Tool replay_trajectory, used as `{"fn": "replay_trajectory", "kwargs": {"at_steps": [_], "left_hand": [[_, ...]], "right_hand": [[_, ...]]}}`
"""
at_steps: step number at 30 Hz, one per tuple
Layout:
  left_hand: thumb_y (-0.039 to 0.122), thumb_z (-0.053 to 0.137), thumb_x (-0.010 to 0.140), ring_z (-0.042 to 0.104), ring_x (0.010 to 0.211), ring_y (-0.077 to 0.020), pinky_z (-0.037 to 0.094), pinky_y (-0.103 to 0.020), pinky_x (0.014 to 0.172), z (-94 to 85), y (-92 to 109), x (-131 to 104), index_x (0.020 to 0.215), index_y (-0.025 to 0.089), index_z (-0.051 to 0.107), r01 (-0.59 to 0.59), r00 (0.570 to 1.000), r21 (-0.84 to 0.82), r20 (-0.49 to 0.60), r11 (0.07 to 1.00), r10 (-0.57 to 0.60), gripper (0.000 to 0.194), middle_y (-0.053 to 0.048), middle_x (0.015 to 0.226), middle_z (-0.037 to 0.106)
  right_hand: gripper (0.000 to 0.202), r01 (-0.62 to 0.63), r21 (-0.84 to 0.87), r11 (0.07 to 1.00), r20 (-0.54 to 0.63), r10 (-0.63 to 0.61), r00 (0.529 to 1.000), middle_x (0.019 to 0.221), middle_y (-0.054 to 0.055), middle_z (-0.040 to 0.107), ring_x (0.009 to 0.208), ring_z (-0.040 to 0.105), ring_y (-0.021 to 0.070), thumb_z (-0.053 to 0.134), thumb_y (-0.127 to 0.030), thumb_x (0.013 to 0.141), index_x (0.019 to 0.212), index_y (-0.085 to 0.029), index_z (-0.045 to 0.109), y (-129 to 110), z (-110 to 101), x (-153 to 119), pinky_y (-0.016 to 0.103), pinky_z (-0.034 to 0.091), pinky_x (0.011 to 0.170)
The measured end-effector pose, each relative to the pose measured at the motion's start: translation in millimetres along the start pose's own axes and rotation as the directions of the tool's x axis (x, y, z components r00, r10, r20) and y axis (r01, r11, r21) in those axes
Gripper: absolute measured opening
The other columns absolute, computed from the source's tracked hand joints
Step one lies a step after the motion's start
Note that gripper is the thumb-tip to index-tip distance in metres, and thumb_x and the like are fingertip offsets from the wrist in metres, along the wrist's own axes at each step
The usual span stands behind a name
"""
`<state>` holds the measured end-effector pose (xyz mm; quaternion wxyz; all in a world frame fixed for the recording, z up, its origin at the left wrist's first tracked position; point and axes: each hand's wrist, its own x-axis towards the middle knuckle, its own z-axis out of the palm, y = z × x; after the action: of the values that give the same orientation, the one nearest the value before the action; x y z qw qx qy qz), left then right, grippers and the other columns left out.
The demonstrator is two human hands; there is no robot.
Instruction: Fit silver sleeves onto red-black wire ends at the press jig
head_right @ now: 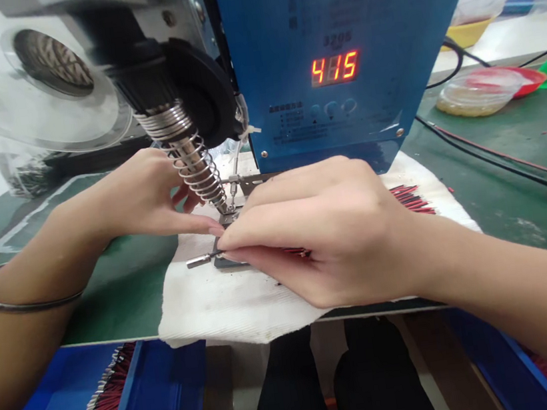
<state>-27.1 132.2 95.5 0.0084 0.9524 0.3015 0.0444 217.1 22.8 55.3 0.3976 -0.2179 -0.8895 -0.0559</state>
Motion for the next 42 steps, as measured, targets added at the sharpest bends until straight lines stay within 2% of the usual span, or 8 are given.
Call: {"fn": "replay_trajectory", "kwargs": {"at_steps": [4, 8, 11, 15, 21, 29, 42], "left_hand": [[0.084, 0.073, 0.074, 0.050, 0.060, -0.0146, 0.034, -0.032, 0.064, 2.3, -2.4, 0.4, 0.067, 0.022, 0.056, -0.025, 0.999, 0.008, -0.031, 1.000, 0.025, 0.064, 0.001, 0.061, 0.060], [0.082, 0.070, 0.079, 0.051, 0.062, -0.0141, 0.034, -0.031, 0.065, 1.7, -0.7, -0.9, 0.070, 0.021, 0.058, -0.015, 1.000, 0.017, -0.020, 1.000, 0.015, 0.063, 0.001, 0.064, 0.060], [0.078, 0.071, 0.080, 0.050, 0.060, -0.0135, 0.033, -0.031, 0.064, 1.1, -0.1, -0.9, 0.069, 0.021, 0.056, -0.013, 1.000, 0.033, -0.015, 0.999, 0.014, 0.060, 0.002, 0.062, 0.059], [0.082, 0.071, 0.077, 0.052, 0.057, -0.0139, 0.034, -0.031, 0.063, 2.3, -3.1, 1.1, 0.067, 0.023, 0.055, -0.030, 0.999, 0.040, -0.015, 0.999, 0.030, 0.063, 0.001, 0.060, 0.060], [0.080, 0.076, 0.075, 0.051, 0.057, -0.0144, 0.033, -0.031, 0.063, 3.1, -5.0, 1.2, 0.068, 0.023, 0.055, -0.018, 1.000, 0.033, -0.021, 0.999, 0.019, 0.061, 0.001, 0.061, 0.060], [0.078, 0.078, 0.074, 0.052, 0.059, -0.0154, 0.033, -0.032, 0.063, 3.2, -2.9, 1.5, 0.069, 0.023, 0.055, -0.004, 1.000, 0.031, -0.005, 1.000, 0.004, 0.060, 0.000, 0.063, 0.062], [0.073, 0.081, 0.075, 0.051, 0.058, -0.0136, 0.033, -0.031, 0.063, 0.6, -0.5, 0.9, 0.068, 0.022, 0.055, 0.005, 1.000, 0.038, -0.004, 0.999, -0.005, 0.057, 0.002, 0.062, 0.061]], "right_hand": [[0.014, -0.012, -0.005, 1.000, 0.007, 0.012, 1.000, 0.087, -0.002, 0.083, 0.077, 0.078, 0.0134, 0.072, -0.012, 0.102, 0.097, -0.024, 0.076, 0.1, 0.0, 0.0, 0.023, 0.061, 0.071], [0.014, -0.050, -0.035, 0.998, 0.009, 0.050, 0.999, 0.082, -0.002, 0.081, 0.069, 0.073, 0.0114, 0.072, -0.012, 0.101, 0.093, -0.022, 0.076, 4.1, 1.8, 0.1, 0.023, 0.057, 0.066], [0.013, -0.111, -0.073, 0.991, 0.037, 0.114, 0.993, 0.083, -0.002, 0.082, 0.066, 0.073, 0.0130, 0.071, -0.013, 0.100, 0.093, -0.022, 0.078, 8.5, 3.4, -0.8, 0.025, 0.058, 0.067], [0.014, -0.158, -0.111, 0.981, 0.042, 0.164, 0.986, 0.081, -0.001, 0.083, 0.063, 0.072, 0.0152, 0.070, -0.012, 0.097, 0.096, -0.021, 0.081, 11.7, 4.4, -1.5, 0.028, 0.058, 0.067], [0.015, -0.181, -0.136, 0.974, 0.020, 0.185, 0.983, 0.082, -0.001, 0.083, 0.060, 0.070, 0.0146, 0.068, -0.014, 0.100, 0.096, -0.022, 0.081, 11.1, 4.5, -1.4, 0.029, 0.054, 0.060], [0.014, -0.178, -0.153, 0.972, 0.010, 0.182, 0.983, 0.082, -0.001, 0.082, 0.060, 0.069, 0.0145, 0.069, -0.014, 0.102, 0.098, -0.021, 0.081, 10.3, 3.8, -0.7, 0.028, 0.056, 0.067], [0.014, -0.185, -0.186, 0.965, 0.024, 0.192, 0.981, 0.081, -0.002, 0.081, 0.056, 0.064, 0.0133, 0.068, -0.016, 0.103, 0.100, -0.022, 0.080, 9.9, 2.9, -1.2, 0.028, 0.050, 0.060]]}}
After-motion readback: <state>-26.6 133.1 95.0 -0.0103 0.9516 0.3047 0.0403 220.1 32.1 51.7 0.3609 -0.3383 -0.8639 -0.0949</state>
